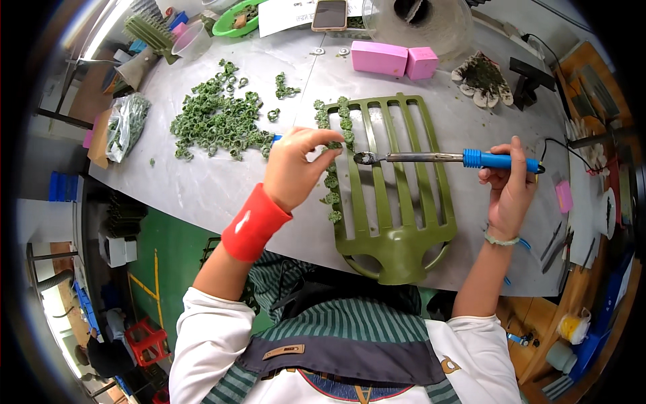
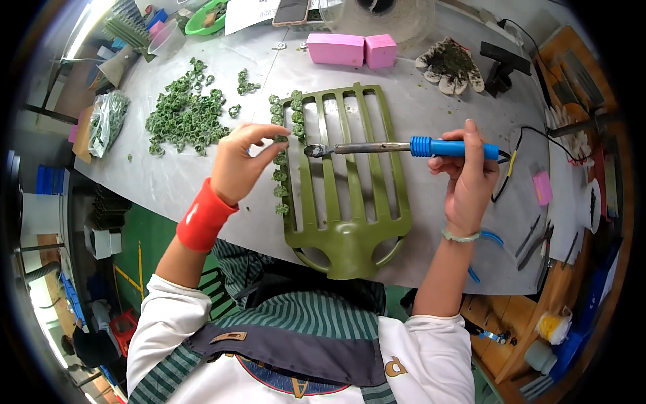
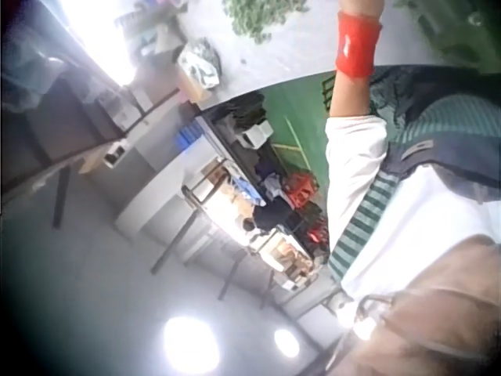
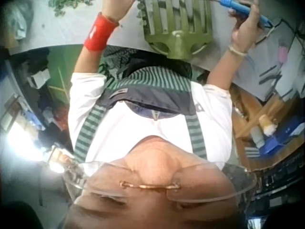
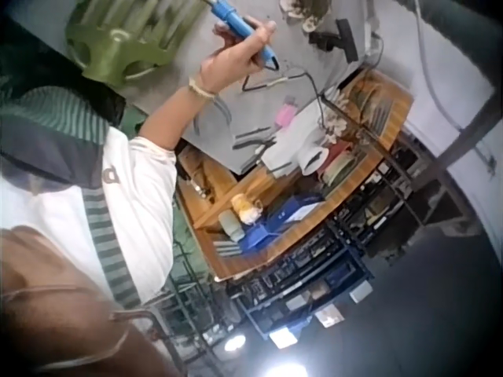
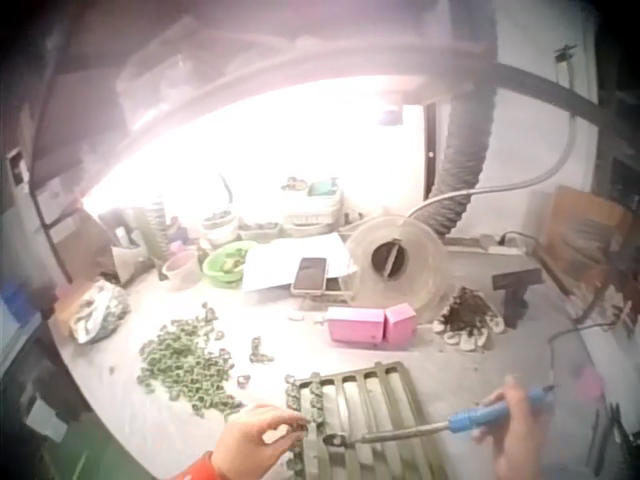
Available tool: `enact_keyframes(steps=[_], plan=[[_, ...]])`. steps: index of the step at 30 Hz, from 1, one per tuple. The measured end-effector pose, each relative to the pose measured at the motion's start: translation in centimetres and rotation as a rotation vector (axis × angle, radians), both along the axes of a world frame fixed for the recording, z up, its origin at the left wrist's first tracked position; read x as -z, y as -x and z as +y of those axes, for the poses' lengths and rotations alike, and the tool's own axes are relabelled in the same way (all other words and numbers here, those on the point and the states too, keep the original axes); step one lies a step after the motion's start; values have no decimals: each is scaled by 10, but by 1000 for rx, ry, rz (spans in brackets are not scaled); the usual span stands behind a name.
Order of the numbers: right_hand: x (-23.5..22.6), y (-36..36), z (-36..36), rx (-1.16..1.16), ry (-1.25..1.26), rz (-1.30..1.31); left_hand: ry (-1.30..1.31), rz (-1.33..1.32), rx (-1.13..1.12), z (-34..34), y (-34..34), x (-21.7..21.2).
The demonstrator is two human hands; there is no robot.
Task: The person attaches small plastic green foliage pieces into a large green plastic rack using a soldering tool. The person picks up individual foliage pieces by hand, positions them on the rack, and melts the plastic joints to secure them, eventually picking up a second rack and continuing the process on the first row.
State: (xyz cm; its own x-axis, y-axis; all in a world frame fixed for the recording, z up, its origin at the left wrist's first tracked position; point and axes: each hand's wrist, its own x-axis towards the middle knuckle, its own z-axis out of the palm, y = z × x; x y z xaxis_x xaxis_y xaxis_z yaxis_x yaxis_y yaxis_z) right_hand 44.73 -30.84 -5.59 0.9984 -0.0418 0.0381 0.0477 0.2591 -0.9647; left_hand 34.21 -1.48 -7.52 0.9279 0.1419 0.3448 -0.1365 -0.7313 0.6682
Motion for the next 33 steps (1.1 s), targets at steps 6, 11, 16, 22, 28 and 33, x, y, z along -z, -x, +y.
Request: enact_keyframes(steps=[6,11,16,22,28,33], plan=[[12,-1,4,-29,-36,18,-247,-59,-48,-15,-7,17],[14,2,12,-68,-38,42,-310,-23,-47,-15,-13,27],[4,3,2,-15,8,-7,-303,0,-50,-13,-11,25],[-7,3,-11,29,-1,-3,-106,-64,106,0,-19,18],[-11,5,-4,3,-2,9,-425,150,-513,111,-39,42],[-12,5,-5,11,-6,11,-357,240,-350,117,-34,51]])
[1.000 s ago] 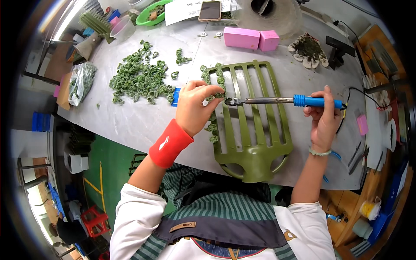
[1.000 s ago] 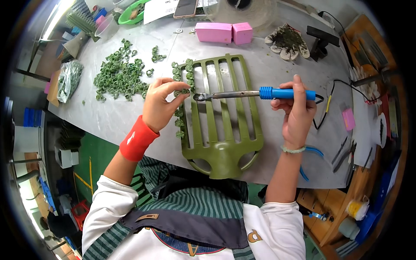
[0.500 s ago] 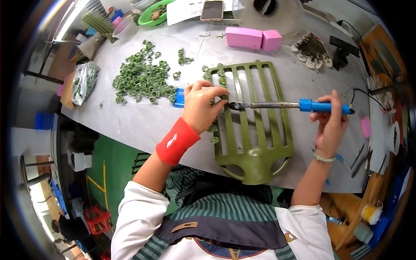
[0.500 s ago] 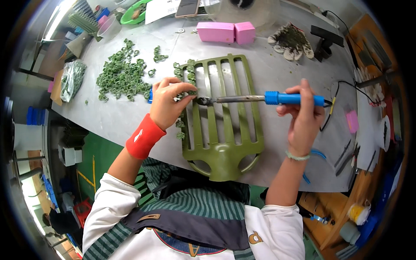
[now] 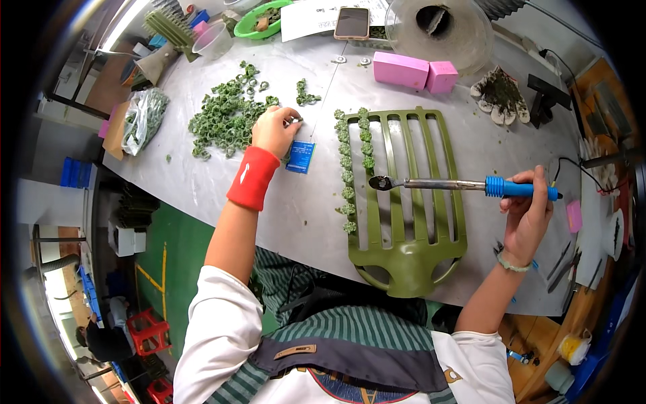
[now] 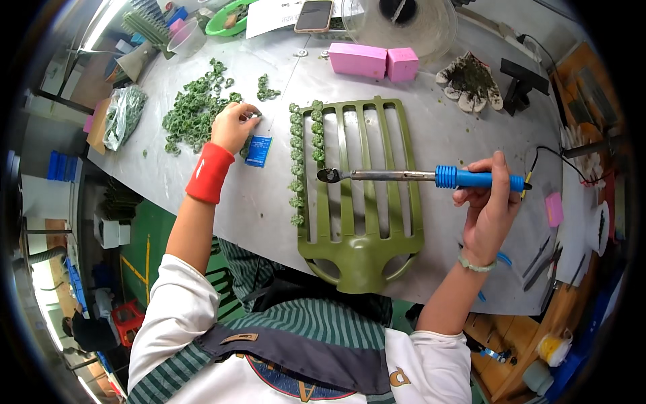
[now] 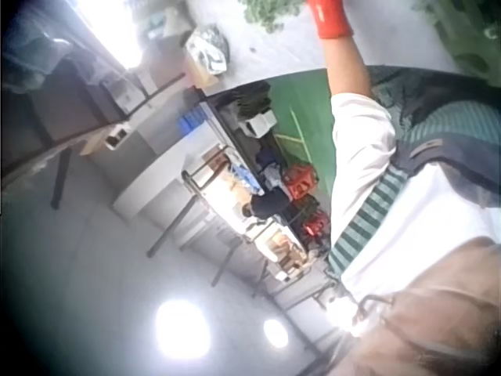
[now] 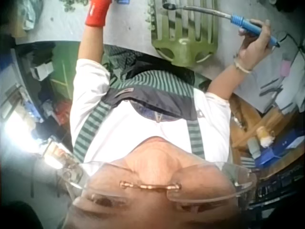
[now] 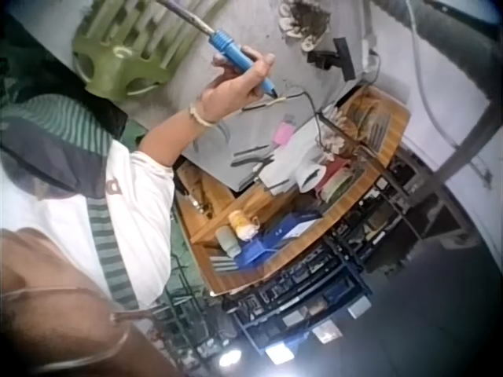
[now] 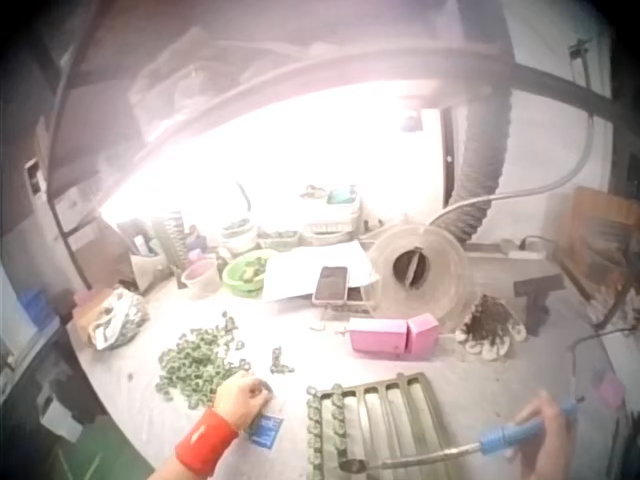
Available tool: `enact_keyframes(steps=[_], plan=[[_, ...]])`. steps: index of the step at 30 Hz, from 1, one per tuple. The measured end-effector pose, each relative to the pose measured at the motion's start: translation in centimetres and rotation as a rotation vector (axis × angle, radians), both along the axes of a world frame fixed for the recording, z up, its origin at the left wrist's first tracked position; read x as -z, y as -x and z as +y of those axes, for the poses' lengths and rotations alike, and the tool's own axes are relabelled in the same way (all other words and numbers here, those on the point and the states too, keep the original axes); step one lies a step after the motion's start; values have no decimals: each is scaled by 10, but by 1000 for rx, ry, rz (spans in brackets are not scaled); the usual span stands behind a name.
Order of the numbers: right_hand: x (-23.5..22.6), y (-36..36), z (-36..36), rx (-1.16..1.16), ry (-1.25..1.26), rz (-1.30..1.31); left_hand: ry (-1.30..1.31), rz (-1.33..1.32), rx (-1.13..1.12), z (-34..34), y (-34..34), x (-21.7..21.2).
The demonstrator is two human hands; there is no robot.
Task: The person attaches small plastic green foliage pieces into a large green plastic rack using a soldering tool. The person picks up individual foliage pieces by hand, positions them on the rack, and melts the plastic joints to secure them, eventually picking up a second rack and continuing the process on the first row.
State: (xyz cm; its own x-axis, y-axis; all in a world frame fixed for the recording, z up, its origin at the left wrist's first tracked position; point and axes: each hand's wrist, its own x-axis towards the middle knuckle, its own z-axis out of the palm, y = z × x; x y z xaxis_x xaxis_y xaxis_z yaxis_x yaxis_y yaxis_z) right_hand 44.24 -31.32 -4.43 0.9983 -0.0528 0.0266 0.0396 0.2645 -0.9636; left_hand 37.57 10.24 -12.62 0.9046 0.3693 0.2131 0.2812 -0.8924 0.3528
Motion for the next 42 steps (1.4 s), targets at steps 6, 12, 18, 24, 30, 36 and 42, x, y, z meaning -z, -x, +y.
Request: enact_keyframes(steps=[6,12,18,24,30,36,42], plan=[[0,1,-5,-7,2,-13,1177,-155,17,-19,27,-32],[-1,2,-6,-5,14,-1,1442,-60,-2,-48,56,-67],[1,5,-7,8,19,-22,1095,-72,172,-87,62,-64],[4,6,-7,-9,8,-9,759,21,273,-128,61,-66],[12,5,-10,-39,-10,2,445,-137,367,-138,55,-50],[21,5,-7,-52,-35,12,82,-236,357,-146,45,-38],[23,9,6,-92,-30,15,-26,-223,361,-149,40,-34]])
